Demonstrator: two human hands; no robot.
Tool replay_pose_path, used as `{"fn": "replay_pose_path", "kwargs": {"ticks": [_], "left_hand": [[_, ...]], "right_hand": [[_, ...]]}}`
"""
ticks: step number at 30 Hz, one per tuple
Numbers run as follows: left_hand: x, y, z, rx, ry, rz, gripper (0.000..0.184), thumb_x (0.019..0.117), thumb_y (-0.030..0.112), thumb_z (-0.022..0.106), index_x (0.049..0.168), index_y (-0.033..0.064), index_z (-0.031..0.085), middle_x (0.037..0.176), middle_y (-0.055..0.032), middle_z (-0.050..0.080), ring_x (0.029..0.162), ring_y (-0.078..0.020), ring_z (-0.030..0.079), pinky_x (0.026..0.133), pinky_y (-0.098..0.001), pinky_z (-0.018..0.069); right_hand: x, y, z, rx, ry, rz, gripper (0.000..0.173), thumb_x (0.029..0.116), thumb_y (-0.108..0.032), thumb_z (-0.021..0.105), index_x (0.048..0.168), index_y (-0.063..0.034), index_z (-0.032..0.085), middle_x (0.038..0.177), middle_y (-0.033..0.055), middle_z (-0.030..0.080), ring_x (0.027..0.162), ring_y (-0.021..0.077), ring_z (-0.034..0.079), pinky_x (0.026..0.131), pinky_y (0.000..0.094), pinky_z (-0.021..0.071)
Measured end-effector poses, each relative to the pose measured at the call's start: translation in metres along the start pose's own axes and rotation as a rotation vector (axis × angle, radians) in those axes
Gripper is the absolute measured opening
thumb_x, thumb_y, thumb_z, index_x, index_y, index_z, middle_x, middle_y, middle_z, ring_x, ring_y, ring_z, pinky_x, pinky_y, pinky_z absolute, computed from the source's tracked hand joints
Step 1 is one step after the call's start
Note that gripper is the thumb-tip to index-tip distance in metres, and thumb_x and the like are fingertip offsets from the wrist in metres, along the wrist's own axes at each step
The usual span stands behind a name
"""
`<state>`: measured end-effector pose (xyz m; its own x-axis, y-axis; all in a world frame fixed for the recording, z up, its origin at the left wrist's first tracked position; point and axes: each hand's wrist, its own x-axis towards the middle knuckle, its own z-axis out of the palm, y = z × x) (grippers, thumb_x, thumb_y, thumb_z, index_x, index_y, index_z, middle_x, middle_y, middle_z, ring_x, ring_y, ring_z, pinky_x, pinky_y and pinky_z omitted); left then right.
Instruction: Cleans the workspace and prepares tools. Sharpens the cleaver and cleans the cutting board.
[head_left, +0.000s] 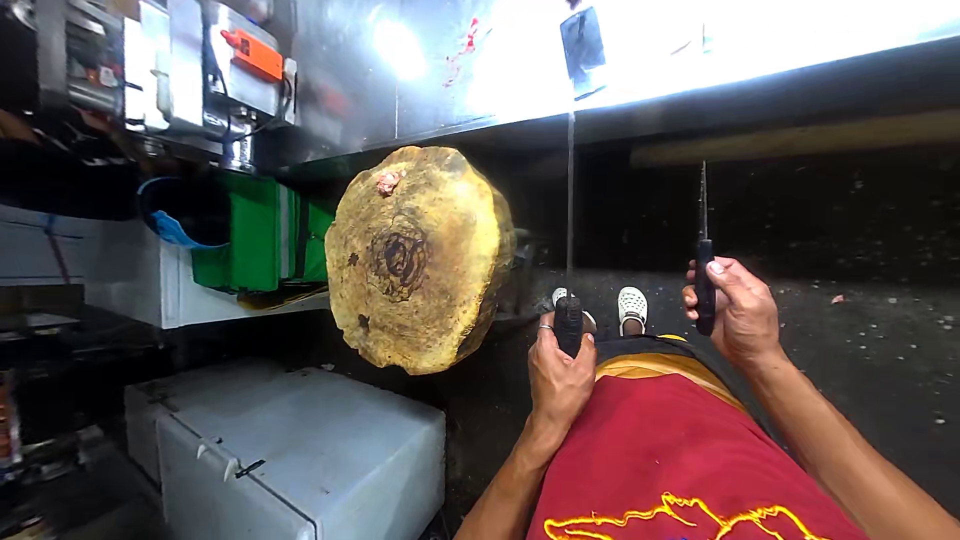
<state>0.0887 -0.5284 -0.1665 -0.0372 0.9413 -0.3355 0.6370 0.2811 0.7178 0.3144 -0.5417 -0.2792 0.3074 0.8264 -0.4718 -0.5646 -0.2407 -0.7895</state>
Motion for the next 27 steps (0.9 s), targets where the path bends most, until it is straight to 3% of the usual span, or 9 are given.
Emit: {"fn": "replay_pose_path", "kwargs": {"ticks": [8, 14, 17, 20, 22, 27], "left_hand": [[-0.002, 0.004, -0.004, 0.02, 0.04, 0.018, 0.041, 0.0881, 0.018, 0.071, 0.125, 0.0035, 0.062, 0.097, -0.0038, 0.071, 0.088, -0.0082, 0.069, 0.081, -0.0295, 0.0581], [-0.001, -0.001, -0.006, -0.068, 0.044, -0.012, 0.043, 0.087, 0.016, 0.073, 0.126, 0.0017, 0.061, 0.099, -0.0053, 0.071, 0.089, -0.0081, 0.068, 0.083, -0.0279, 0.0577], [0.0, -0.005, -0.006, -0.198, 0.029, -0.072, 0.046, 0.0869, 0.015, 0.073, 0.128, 0.0005, 0.059, 0.097, -0.0066, 0.07, 0.078, -0.0106, 0.068, 0.073, -0.0293, 0.0592], [-0.001, -0.009, -0.014, -0.35, 0.007, -0.124, 0.055, 0.0887, 0.014, 0.072, 0.137, -0.0032, 0.052, 0.092, -0.0085, 0.07, 0.065, -0.0146, 0.067, 0.061, -0.0318, 0.0602], [-0.003, -0.008, -0.024, -0.429, -0.018, -0.153, 0.053, 0.0897, 0.012, 0.071, 0.137, -0.0018, 0.051, 0.089, -0.0076, 0.069, 0.062, -0.016, 0.066, 0.057, -0.0326, 0.0603], [-0.008, -0.005, -0.038, -0.787, -0.276, -0.286, 0.03, 0.0874, 0.012, 0.063, 0.116, 0.0046, 0.057, 0.064, -0.0015, 0.059, 0.047, -0.0132, 0.058, 0.045, -0.0293, 0.0549]], "right_hand": [[-0.007, 0.009, 0.007, 0.018, -0.04, 0.014, 0.025, 0.1081, -0.022, 0.041, 0.117, -0.0083, 0.06, 0.08, 0.0033, 0.065, 0.057, 0.0122, 0.062, 0.053, 0.0249, 0.0558], [0.0, 0.013, 0.012, -0.031, -0.048, 0.011, 0.022, 0.1077, -0.019, 0.042, 0.117, -0.0074, 0.059, 0.085, 0.004, 0.066, 0.058, 0.0122, 0.063, 0.053, 0.0251, 0.0565], [0.008, 0.02, 0.011, -0.167, -0.026, 0.035, 0.017, 0.1059, -0.014, 0.05, 0.117, -0.003, 0.057, 0.089, 0.0065, 0.067, 0.059, 0.0135, 0.064, 0.053, 0.0268, 0.0579], [0.006, 0.015, 0.023, -0.356, -0.056, 0.056, 0.025, 0.1038, -0.017, 0.053, 0.121, 0.0011, 0.056, 0.089, 0.0072, 0.067, 0.06, 0.014, 0.064, 0.053, 0.0292, 0.0578], [0.001, 0.003, 0.036, -0.462, -0.135, 0.003, 0.032, 0.1018, -0.019, 0.055, 0.124, 0.0042, 0.056, 0.091, 0.0087, 0.068, 0.065, 0.015, 0.066, 0.057, 0.0322, 0.059], [0.0, -0.013, 0.042, -0.577, -0.464, -0.373, 0.03, 0.0984, -0.018, 0.065, 0.116, 0.0061, 0.065, 0.096, 0.0086, 0.071, 0.076, 0.0094, 0.067, 0.068, 0.0295, 0.0599]]}}
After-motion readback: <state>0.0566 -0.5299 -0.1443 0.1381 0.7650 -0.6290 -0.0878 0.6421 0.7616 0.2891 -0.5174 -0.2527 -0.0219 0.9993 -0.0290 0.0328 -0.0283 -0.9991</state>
